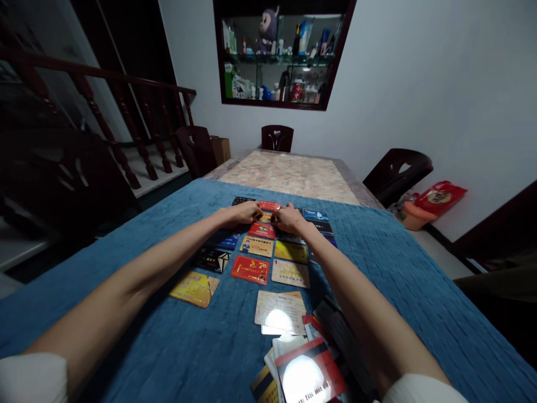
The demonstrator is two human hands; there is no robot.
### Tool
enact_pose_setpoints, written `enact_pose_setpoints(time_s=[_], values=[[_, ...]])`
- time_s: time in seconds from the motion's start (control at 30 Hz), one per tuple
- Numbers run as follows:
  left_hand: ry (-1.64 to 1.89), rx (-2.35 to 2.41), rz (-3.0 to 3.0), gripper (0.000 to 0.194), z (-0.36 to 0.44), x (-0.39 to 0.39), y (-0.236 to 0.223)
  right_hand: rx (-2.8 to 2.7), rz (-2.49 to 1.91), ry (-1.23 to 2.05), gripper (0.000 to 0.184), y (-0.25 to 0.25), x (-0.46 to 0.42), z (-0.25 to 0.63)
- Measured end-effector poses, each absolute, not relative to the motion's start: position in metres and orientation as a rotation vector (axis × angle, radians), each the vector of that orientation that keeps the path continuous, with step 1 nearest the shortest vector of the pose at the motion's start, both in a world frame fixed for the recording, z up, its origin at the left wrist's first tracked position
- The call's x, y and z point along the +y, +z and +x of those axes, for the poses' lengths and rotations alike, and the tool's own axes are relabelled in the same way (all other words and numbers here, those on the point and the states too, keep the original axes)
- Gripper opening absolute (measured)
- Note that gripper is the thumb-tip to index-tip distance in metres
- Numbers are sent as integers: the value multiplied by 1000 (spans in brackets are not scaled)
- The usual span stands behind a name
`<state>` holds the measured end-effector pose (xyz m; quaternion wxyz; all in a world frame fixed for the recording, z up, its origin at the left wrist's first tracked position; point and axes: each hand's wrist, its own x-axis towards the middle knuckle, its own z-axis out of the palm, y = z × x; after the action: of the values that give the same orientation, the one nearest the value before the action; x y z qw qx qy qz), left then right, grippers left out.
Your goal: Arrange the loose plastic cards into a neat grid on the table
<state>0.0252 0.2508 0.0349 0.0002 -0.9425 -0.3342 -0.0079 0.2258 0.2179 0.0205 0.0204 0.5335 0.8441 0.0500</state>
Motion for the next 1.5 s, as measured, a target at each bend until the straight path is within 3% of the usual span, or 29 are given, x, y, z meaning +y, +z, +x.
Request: enact_pose_setpoints(time_s=[0.43,0.83,1.5], values=[[49,-1144,-2857,27,29,239,41,2574,1707,154,31,27,208,221],[-131,-1123,-2775,28,23,211,46,2638,1712,190,33,40,179,229],[-446,-919,-2848,24,5,80,33,2839,1687,204,23,49,56,250]])
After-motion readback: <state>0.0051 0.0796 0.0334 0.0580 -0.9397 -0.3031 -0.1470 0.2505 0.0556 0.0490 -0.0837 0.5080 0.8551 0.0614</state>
